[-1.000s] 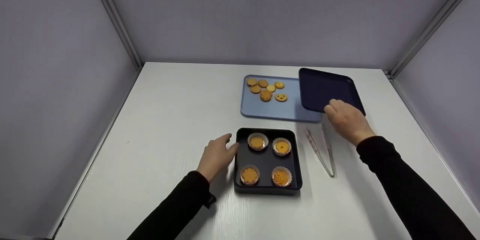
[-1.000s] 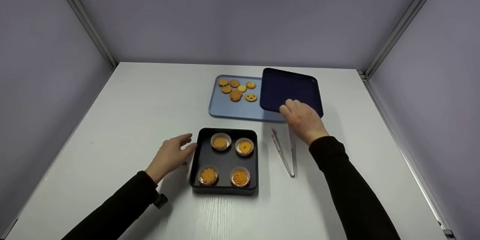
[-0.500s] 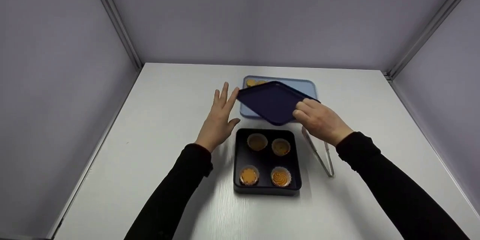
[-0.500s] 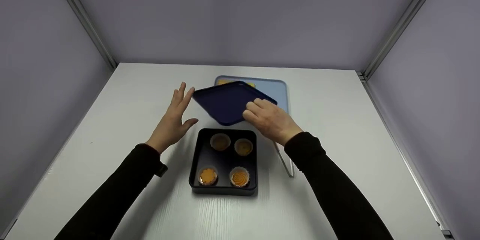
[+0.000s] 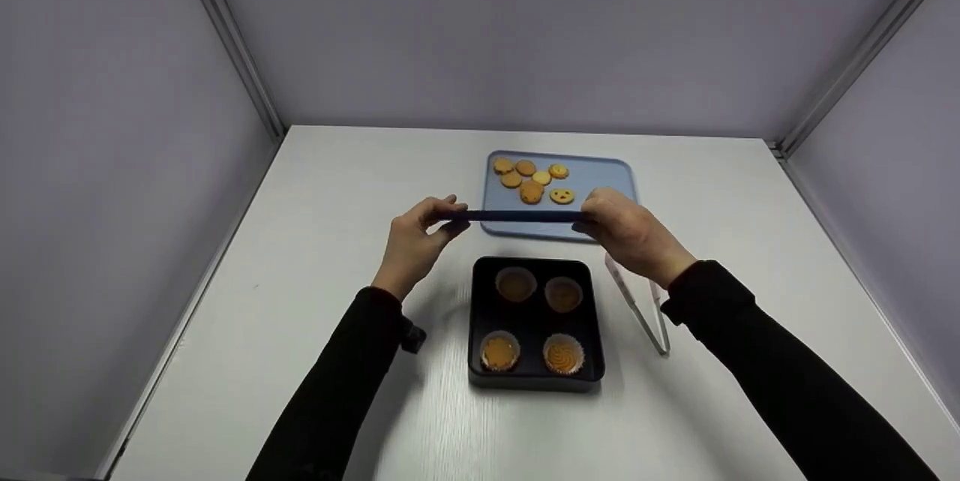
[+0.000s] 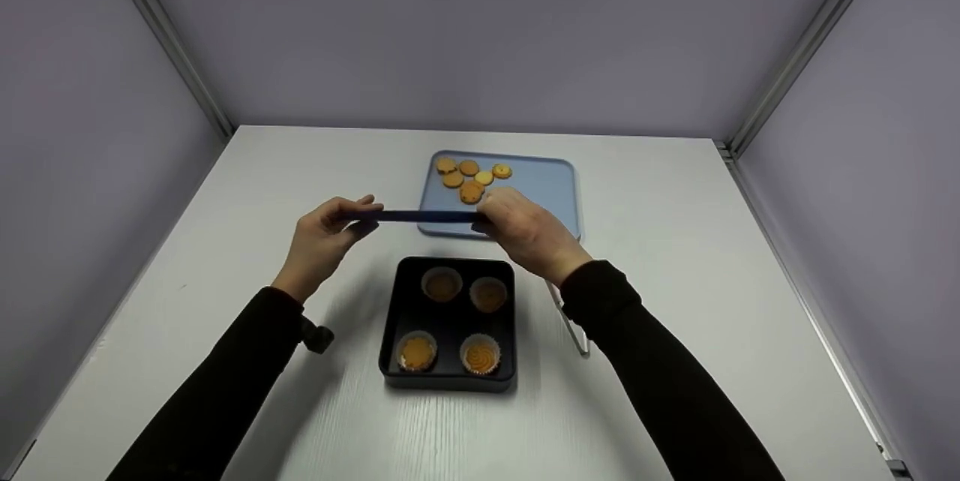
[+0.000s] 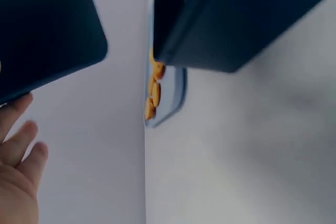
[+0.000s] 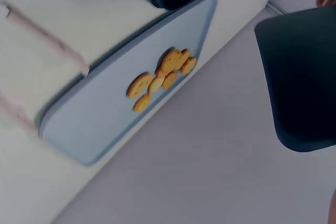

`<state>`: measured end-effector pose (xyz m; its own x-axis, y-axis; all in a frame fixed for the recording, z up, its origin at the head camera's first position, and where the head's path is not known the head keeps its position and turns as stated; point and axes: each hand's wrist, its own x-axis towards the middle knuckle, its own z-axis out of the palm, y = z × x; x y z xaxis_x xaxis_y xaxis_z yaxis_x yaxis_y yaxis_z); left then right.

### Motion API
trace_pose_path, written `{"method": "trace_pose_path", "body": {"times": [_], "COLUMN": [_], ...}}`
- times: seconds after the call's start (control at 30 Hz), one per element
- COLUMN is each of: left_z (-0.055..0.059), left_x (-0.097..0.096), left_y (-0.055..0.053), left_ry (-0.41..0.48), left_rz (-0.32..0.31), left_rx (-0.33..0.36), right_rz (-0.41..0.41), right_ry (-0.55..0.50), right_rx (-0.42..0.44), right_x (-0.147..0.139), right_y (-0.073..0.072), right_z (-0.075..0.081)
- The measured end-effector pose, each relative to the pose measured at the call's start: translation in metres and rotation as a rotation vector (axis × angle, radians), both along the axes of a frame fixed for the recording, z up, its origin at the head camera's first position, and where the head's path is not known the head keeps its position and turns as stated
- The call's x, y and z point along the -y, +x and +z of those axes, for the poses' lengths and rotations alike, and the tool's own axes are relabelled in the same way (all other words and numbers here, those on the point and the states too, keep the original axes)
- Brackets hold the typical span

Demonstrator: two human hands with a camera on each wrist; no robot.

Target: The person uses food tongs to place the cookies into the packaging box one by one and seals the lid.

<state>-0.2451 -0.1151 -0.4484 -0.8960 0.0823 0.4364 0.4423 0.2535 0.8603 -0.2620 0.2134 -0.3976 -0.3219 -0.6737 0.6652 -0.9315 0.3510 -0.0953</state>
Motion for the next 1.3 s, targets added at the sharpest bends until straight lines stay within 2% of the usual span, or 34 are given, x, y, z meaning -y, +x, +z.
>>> {"method": "trace_pose_path", "body": {"times": [0.1, 0.17, 0.3, 0.43, 0.53, 0.63, 0.7, 0.8, 0.9, 0.97, 1.1, 1.2, 1.3], "left_z": [0.003, 0.006, 0.012, 0.015, 0.016, 0.018, 0.02, 0.023, 0.027, 0.03, 0.035, 0.038, 0.038], "left_x": [0.0, -0.001, -0.003, -0.005, -0.008, -0.011, -0.014, -0.019, -0.022, -0.024, -0.025, -0.027, -0.028], "left_y": [0.003, 0.004, 0.005, 0.007, 0.008, 0.009, 0.01, 0.012, 0.015, 0.018, 0.022, 0.025, 0.028], "left_ry": [0.117, 0.202, 0.368, 0.439, 0.418, 0.369, 0.328, 0.279, 0.25, 0.228, 0.177, 0.113, 0.022], "left_rz": [-0.034, -0.056, -0.113, -0.158, -0.187, -0.199, -0.179, -0.123, -0.064, -0.038, -0.026, -0.033, -0.034], "left_rx": [0.096, 0.132, 0.158, 0.17, 0.181, 0.184, 0.181, 0.181, 0.194, 0.221, 0.336, 0.442, 0.508], "right_rz": [-0.018, -0.034, -0.051, -0.051, -0.07, -0.125, -0.158, -0.166, -0.183, -0.217, -0.291, -0.307, -0.303], "right_ry": [-0.067, -0.11, -0.194, -0.284, -0.361, -0.43, -0.464, -0.499, -0.468, -0.411, -0.285, -0.224, -0.171], "right_rx": [0.098, 0.157, 0.275, 0.418, 0.583, 0.752, 0.846, 0.945, 0.991, 1.021, 1.103, 1.17, 1.251], "right_x": [-0.001, -0.002, -0.003, -0.001, 0.001, 0.004, 0.005, 0.004, -0.001, -0.004, -0.011, -0.016, -0.02], "right_y": [0.001, 0.002, 0.004, 0.006, 0.009, 0.012, 0.012, 0.01, 0.009, 0.009, 0.007, 0.006, 0.007], "right_z": [-0.001, -0.001, -0.002, -0.003, -0.002, 0.001, 0.003, 0.005, 0.005, 0.004, 0.002, -0.001, -0.001]}}
